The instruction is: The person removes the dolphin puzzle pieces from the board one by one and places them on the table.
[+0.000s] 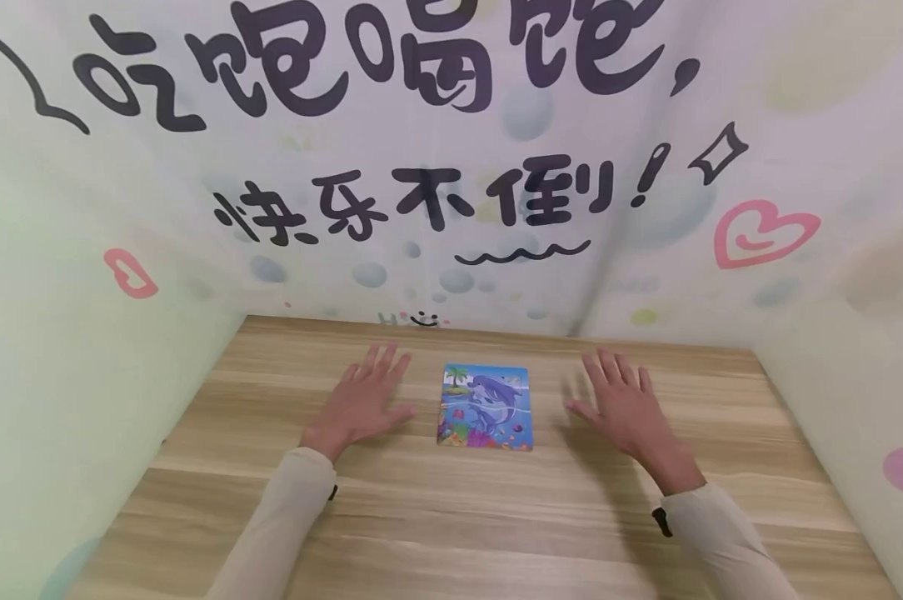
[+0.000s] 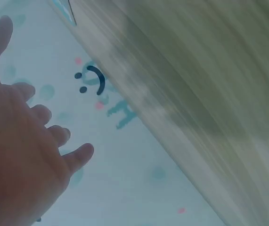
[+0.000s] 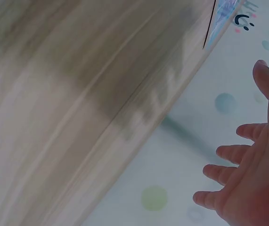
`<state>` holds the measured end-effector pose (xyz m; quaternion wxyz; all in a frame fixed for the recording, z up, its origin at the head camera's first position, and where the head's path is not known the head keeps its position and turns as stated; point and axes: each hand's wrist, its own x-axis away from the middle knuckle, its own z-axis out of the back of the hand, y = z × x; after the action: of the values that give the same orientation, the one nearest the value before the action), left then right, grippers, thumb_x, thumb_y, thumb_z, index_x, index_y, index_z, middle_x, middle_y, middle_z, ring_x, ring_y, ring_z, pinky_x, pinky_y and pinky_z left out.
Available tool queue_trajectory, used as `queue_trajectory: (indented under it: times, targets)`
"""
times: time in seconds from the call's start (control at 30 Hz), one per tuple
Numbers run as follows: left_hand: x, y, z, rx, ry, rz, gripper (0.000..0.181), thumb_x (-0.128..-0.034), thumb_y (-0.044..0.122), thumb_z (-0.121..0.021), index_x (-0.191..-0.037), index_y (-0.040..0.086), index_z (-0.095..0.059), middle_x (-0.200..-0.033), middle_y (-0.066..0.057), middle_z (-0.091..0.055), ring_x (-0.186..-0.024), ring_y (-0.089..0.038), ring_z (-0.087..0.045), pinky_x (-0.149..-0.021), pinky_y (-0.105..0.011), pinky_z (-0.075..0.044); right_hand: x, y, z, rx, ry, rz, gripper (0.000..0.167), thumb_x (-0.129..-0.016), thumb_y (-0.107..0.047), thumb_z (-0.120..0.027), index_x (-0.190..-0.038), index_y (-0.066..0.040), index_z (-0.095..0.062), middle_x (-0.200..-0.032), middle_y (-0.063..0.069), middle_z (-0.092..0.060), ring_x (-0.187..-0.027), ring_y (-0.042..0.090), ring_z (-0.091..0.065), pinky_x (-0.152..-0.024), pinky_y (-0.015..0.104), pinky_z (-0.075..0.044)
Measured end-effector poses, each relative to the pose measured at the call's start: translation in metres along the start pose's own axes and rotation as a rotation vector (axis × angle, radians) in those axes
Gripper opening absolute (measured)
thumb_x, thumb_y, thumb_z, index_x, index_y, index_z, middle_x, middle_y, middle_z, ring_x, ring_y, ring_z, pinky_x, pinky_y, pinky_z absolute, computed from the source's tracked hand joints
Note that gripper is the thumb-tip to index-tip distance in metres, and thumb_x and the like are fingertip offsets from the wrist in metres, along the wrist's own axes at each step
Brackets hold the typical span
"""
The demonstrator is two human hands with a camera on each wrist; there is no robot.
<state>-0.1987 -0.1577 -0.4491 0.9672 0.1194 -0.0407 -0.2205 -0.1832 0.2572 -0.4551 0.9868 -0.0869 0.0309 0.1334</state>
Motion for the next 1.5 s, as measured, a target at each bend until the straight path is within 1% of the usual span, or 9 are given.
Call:
queue_trajectory:
  times: [0.1,0.3,0.4,0.47,0.67,0.83,1.07,1.23,1.5]
  targets:
    - [-0.004,0.006,-0.002,0.009,-0.016,-0.002,0.084,-0.0962,0.057,-0.051,-0.161,0.017,-0.014,-0.167,-0.01,-0.006,-0.153,-0.036,-0.005,-0.12,-0.06,-0.014,-0.003,-0.004,-0.002,-0.006,-0.012,0.006,0.081,-0.096,-0.049,-0.058,-0.154,-0.002,-0.028,-0.158,0.028,-0.026,-0.144,0.05,-0.021,-0.112,0.073,-0.013]
    - [-0.012,0.018,-0.007,0.03,-0.065,0.022,0.077,-0.0972,0.053,-0.052,-0.158,0.012,-0.027,-0.159,-0.014,-0.033,-0.147,-0.038,-0.03,-0.119,-0.058,-0.021,-0.008,-0.013,-0.006,-0.032,-0.03,0.023,0.079,-0.096,-0.048,-0.059,-0.153,-0.001,-0.031,-0.157,0.029,-0.027,-0.144,0.051,-0.024,-0.113,0.071,-0.019]
    - [-0.016,0.023,-0.012,0.059,-0.091,0.03,0.076,-0.0956,0.054,-0.054,-0.156,0.013,-0.031,-0.157,-0.011,-0.038,-0.145,-0.035,-0.035,-0.118,-0.056,-0.023,-0.012,-0.018,-0.01,-0.083,-0.035,0.035,0.077,-0.096,-0.046,-0.061,-0.152,0.0,-0.033,-0.157,0.03,-0.028,-0.143,0.052,-0.027,-0.112,0.069,-0.023]
    - [-0.02,0.027,-0.016,0.081,-0.115,0.034,0.081,-0.0928,0.056,-0.058,-0.157,0.014,-0.03,-0.159,-0.01,-0.035,-0.147,-0.033,-0.032,-0.119,-0.056,-0.022,-0.015,-0.022,-0.012,-0.124,-0.04,0.044,0.076,-0.095,-0.044,-0.063,-0.151,0.0,-0.035,-0.156,0.03,-0.03,-0.141,0.052,-0.029,-0.111,0.069,-0.026]
    - [-0.03,0.033,-0.026,0.156,-0.207,0.01,0.103,-0.0838,0.056,-0.071,-0.16,0.013,-0.016,-0.166,-0.011,-0.014,-0.153,-0.035,-0.01,-0.121,-0.059,-0.015,-0.032,-0.039,-0.024,-0.223,-0.079,0.044,0.073,-0.093,-0.039,-0.068,-0.148,0.001,-0.041,-0.151,0.028,-0.04,-0.136,0.051,-0.038,-0.106,0.071,-0.032]
    - [-0.035,0.036,-0.034,0.135,-0.277,-0.015,0.114,-0.0811,0.057,-0.074,-0.16,0.008,-0.008,-0.167,-0.013,-0.005,-0.154,-0.034,0.0,-0.121,-0.057,-0.015,-0.044,-0.054,-0.033,-0.218,-0.125,0.065,0.07,-0.093,-0.04,-0.068,-0.145,0.001,-0.045,-0.144,0.025,-0.048,-0.13,0.049,-0.045,-0.104,0.068,-0.037]
    - [-0.041,0.039,-0.037,0.12,-0.276,-0.035,0.109,-0.0831,0.062,-0.069,-0.159,0.005,-0.014,-0.167,-0.013,-0.007,-0.154,-0.034,-0.001,-0.122,-0.056,-0.015,-0.054,-0.07,-0.034,-0.252,-0.14,0.074,0.068,-0.092,-0.04,-0.069,-0.145,-0.002,-0.047,-0.144,0.022,-0.049,-0.132,0.046,-0.045,-0.106,0.064,-0.038]
    - [-0.042,0.041,-0.039,0.088,-0.287,-0.016,0.107,-0.0837,0.063,-0.067,-0.159,0.006,-0.017,-0.167,-0.012,-0.008,-0.154,-0.032,-0.002,-0.122,-0.055,-0.016,-0.062,-0.077,-0.038,-0.258,-0.154,0.094,0.067,-0.093,-0.039,-0.068,-0.145,-0.002,-0.047,-0.144,0.022,-0.05,-0.131,0.044,-0.046,-0.106,0.062,-0.039]
    - [-0.046,0.046,-0.041,0.072,-0.271,-0.035,0.106,-0.0828,0.063,-0.068,-0.158,0.006,-0.02,-0.167,-0.013,-0.009,-0.154,-0.033,-0.005,-0.121,-0.055,-0.018,-0.072,-0.087,-0.043,-0.263,-0.176,0.074,0.062,-0.093,-0.038,-0.068,-0.143,-0.005,-0.051,-0.143,0.018,-0.052,-0.132,0.041,-0.046,-0.108,0.06,-0.038]
